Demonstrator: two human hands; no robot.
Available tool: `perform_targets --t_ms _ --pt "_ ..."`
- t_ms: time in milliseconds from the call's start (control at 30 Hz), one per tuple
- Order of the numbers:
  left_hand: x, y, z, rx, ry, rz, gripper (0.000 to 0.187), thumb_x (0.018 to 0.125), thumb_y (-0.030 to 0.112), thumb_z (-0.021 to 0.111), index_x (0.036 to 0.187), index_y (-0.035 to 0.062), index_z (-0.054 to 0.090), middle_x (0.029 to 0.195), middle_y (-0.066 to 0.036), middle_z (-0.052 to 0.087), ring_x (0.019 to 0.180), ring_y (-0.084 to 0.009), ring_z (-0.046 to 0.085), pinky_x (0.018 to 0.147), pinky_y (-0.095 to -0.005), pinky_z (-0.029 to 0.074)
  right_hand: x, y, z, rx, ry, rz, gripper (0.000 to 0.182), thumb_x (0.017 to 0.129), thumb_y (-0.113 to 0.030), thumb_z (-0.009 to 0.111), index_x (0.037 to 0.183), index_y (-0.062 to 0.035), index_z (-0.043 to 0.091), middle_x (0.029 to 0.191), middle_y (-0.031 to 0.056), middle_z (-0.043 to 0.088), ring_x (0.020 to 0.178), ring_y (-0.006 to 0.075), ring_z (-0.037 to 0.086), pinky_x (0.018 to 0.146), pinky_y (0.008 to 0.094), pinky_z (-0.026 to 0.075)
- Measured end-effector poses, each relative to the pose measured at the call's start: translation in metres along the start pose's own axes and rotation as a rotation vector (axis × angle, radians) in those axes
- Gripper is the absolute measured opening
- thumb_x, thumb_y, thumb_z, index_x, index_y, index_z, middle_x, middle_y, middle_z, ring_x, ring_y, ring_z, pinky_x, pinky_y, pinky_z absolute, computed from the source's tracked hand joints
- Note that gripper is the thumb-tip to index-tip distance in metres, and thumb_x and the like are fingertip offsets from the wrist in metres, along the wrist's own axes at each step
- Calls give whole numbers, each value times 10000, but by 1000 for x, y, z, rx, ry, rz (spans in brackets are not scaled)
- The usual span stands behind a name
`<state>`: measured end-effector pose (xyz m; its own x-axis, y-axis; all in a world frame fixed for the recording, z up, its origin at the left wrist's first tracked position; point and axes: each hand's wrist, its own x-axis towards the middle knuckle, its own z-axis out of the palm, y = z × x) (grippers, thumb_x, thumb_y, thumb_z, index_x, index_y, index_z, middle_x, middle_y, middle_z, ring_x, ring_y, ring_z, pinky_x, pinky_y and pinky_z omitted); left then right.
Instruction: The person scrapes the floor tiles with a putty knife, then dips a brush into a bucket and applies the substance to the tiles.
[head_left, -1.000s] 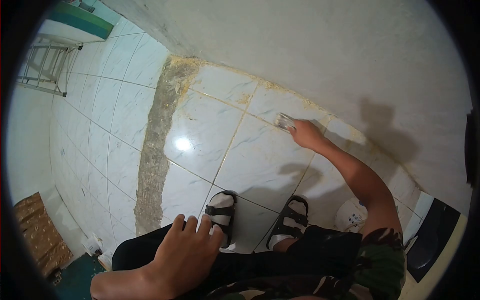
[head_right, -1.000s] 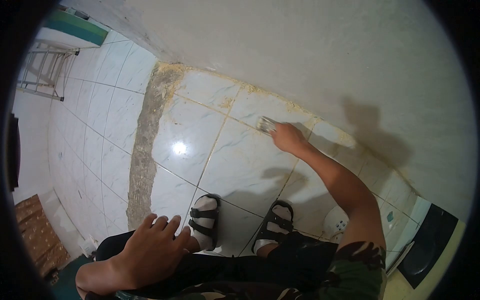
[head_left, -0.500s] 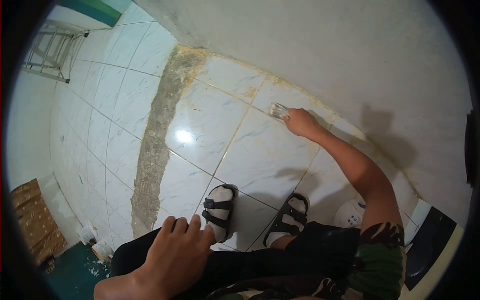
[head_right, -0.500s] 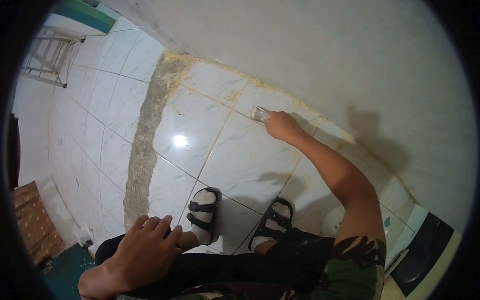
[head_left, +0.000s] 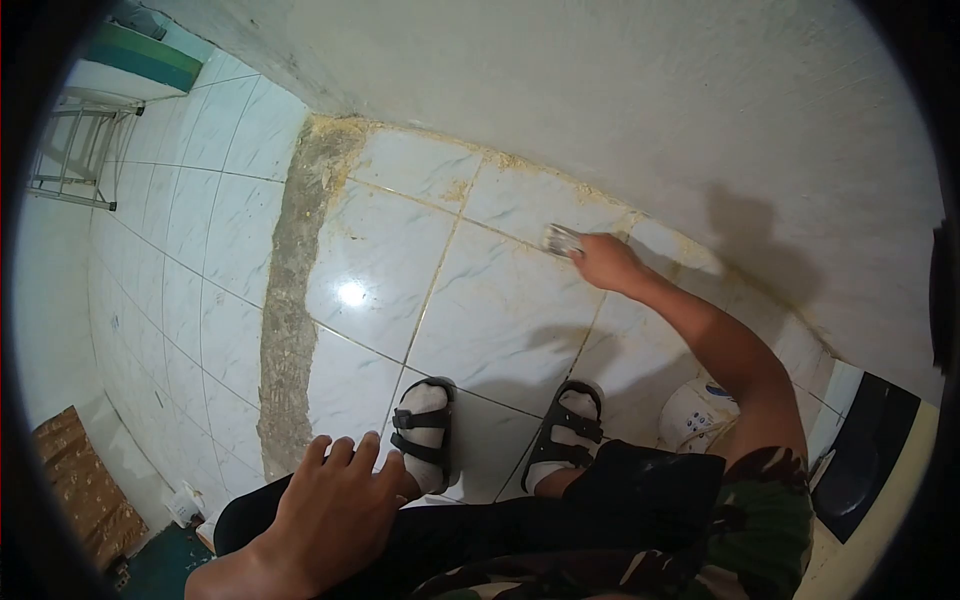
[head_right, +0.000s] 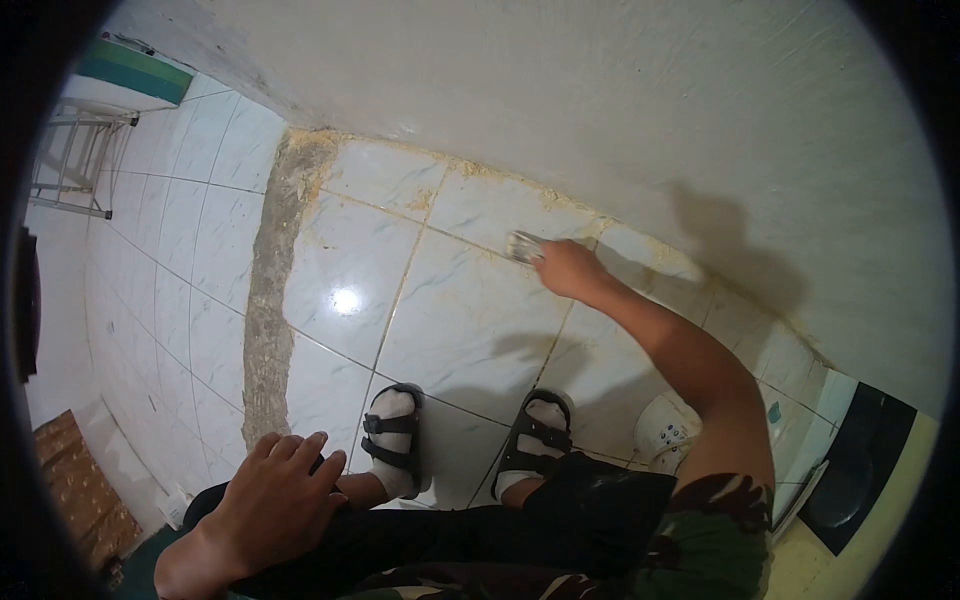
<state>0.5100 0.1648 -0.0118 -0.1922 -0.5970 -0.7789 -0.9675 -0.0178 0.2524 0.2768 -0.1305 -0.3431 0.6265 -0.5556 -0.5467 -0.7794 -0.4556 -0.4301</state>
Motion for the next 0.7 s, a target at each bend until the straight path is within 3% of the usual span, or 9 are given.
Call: perform_targets --t_ms 200,333,500,567,633,667,700 --pt "-6 8 3 -22 18 -29 432 978 270 654 1283 -32 605 1318 -301 623 1187 -418 637 1053 -513 460 72 -107 12 -30 118 -98 276 962 -216 593 1004 21 727 1025 270 730 976 429 717 867 512 571" --pt "-9 14 4 -43 4 -25 435 971 265 655 1288 -28 595 1318 -300 621 1179 -416 639 1048 -516 459 82 -114 8 -89 70 -148 280 967 -212 577 1011 17 733 1035 270 730 985 426 718 872 510 571" --pt "-11 11 8 -49 8 -38 442 968 265 655 1290 -33 593 1315 -296 620 1181 -414 642 1048 -512 460 33 -56 5 -42 46 -34 351 986 -282 569 1055 28 716 1045 293 720 1005 442 708 891 513 562" --pt "-9 10 8 -9 25 -35 444 968 267 655 1289 -34 596 1312 -295 621 1182 -413 643 1048 -508 461 22 -17 3 57 -28 127 436 988 -347 585 1061 68 699 1057 314 710 1054 466 689 928 519 543" --pt "-7 9 6 -21 17 -31 443 967 270 656 1286 -34 606 1304 -291 623 1181 -412 644 1041 -504 466 19 38 8 146 71 195 475 990 -384 575 969 78 683 906 268 723 850 394 733 746 498 576" --pt "-5 9 5 -11 20 -28 443 967 270 656 1286 -34 606 1304 -291 623 1181 -412 644 1041 -504 466 13 50 -7 150 80 198 475 990 -384 575 969 78 683 906 268 723 850 394 733 746 498 576" --pt "-4 8 5 0 32 -19 446 966 272 656 1287 -33 610 1304 -290 624 1180 -413 644 1039 -504 468 5 56 -29 246 -34 302 449 985 -366 564 903 63 663 809 217 689 708 329 683 623 463 539"
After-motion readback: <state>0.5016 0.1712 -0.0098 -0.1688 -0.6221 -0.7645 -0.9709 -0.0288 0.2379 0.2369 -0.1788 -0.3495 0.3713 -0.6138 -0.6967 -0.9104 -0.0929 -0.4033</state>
